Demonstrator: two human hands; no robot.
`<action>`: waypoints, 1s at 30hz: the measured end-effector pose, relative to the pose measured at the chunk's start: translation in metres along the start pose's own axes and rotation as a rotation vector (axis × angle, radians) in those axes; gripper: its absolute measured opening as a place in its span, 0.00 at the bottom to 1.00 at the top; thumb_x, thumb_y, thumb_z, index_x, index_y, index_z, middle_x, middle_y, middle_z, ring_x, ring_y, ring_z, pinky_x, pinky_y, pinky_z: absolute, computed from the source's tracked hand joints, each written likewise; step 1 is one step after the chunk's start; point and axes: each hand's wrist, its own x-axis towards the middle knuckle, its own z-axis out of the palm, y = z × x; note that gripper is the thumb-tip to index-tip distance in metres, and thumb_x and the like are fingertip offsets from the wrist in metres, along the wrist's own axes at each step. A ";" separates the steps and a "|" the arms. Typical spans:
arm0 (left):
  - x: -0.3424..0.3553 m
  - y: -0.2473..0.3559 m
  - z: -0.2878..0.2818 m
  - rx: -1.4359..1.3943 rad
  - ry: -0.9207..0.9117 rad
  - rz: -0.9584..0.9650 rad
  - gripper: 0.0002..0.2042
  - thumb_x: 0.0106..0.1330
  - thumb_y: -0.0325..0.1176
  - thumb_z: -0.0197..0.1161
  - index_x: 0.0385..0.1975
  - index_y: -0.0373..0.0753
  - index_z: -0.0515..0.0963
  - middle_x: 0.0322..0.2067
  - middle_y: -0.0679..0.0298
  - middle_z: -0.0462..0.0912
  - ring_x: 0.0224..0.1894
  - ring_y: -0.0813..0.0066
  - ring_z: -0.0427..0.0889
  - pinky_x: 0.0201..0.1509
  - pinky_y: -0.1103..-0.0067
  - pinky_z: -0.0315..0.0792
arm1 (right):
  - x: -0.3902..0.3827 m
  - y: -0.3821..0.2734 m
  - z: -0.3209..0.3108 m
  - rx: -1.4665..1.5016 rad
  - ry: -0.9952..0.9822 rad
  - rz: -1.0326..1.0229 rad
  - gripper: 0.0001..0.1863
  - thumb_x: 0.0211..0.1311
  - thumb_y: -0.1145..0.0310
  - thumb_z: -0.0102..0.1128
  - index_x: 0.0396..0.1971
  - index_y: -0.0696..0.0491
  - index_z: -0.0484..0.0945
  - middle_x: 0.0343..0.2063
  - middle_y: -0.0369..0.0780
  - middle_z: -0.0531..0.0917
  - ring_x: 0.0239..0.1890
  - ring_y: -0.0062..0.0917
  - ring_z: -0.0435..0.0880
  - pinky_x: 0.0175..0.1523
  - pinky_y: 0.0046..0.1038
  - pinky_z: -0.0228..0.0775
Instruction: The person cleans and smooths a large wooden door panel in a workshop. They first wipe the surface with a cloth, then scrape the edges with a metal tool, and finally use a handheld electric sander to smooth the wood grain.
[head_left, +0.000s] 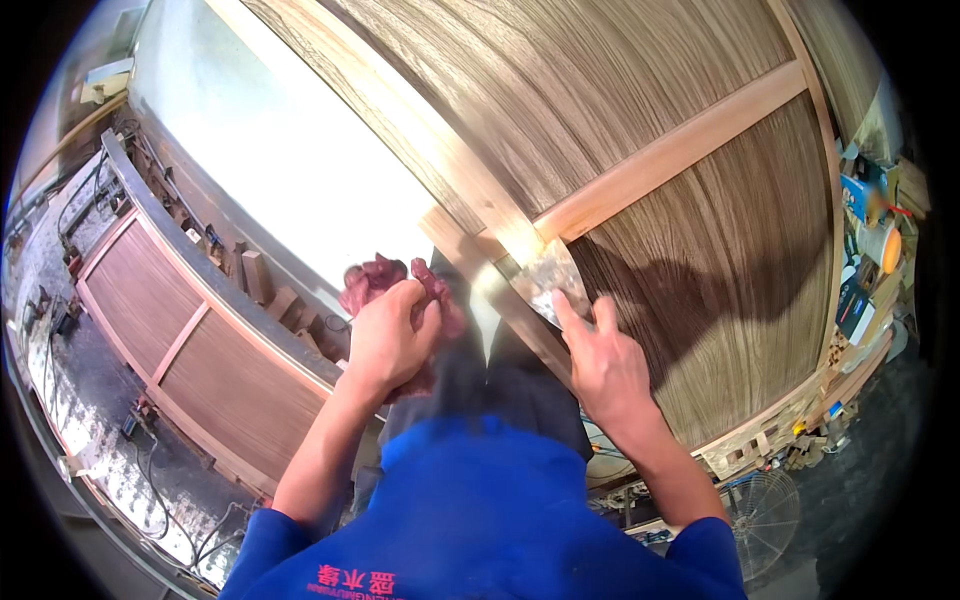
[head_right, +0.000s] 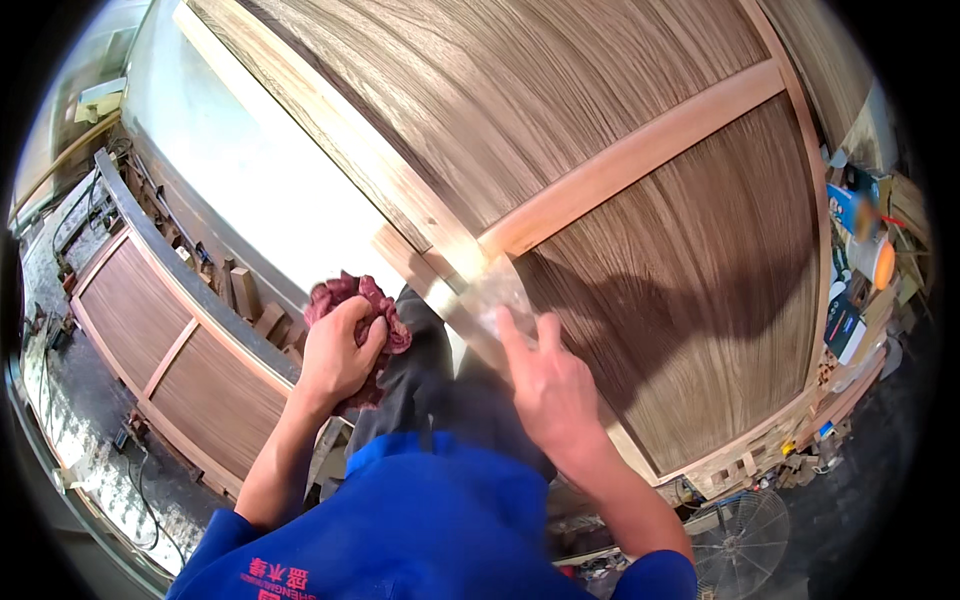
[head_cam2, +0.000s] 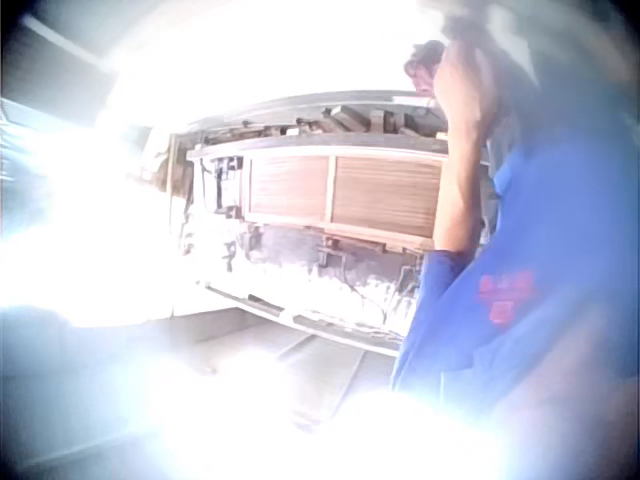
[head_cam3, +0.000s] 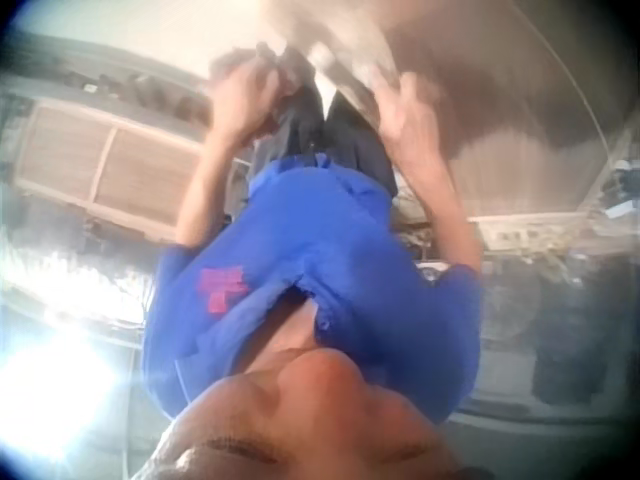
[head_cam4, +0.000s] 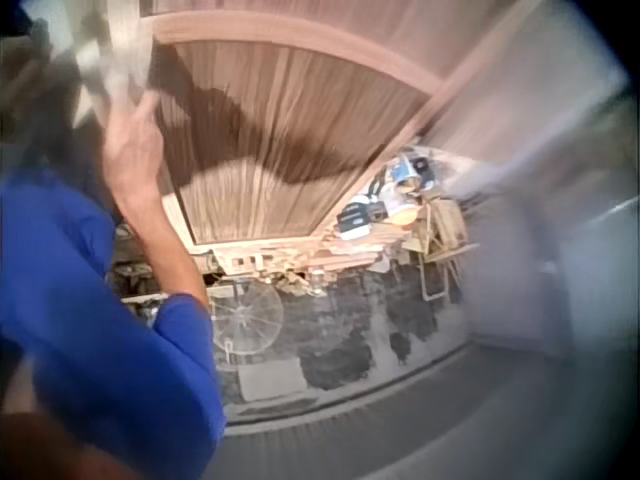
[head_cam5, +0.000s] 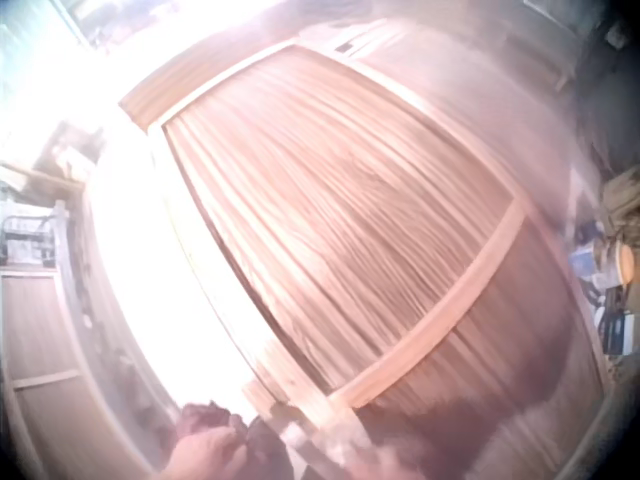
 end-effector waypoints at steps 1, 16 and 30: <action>-0.004 0.002 -0.001 -0.031 -0.004 -0.009 0.11 0.67 0.36 0.62 0.29 0.35 0.74 0.30 0.49 0.79 0.35 0.45 0.81 0.40 0.58 0.74 | -0.003 0.002 0.003 0.005 -0.001 0.008 0.32 0.63 0.77 0.53 0.70 0.49 0.71 0.46 0.55 0.73 0.32 0.53 0.84 0.38 0.49 0.79; -0.012 0.005 0.001 -0.369 0.044 -0.066 0.13 0.70 0.38 0.64 0.45 0.35 0.77 0.35 0.49 0.83 0.38 0.48 0.84 0.44 0.65 0.78 | -0.004 -0.025 0.007 0.232 -0.011 -0.311 0.31 0.64 0.75 0.56 0.69 0.45 0.73 0.44 0.50 0.75 0.29 0.50 0.84 0.35 0.46 0.80; 0.016 0.036 -0.032 -0.076 0.177 0.109 0.09 0.74 0.31 0.61 0.46 0.33 0.81 0.37 0.52 0.86 0.42 0.67 0.87 0.48 0.74 0.77 | -0.056 0.063 -0.034 0.555 0.425 0.113 0.30 0.67 0.68 0.67 0.69 0.45 0.74 0.42 0.48 0.80 0.41 0.49 0.85 0.44 0.44 0.79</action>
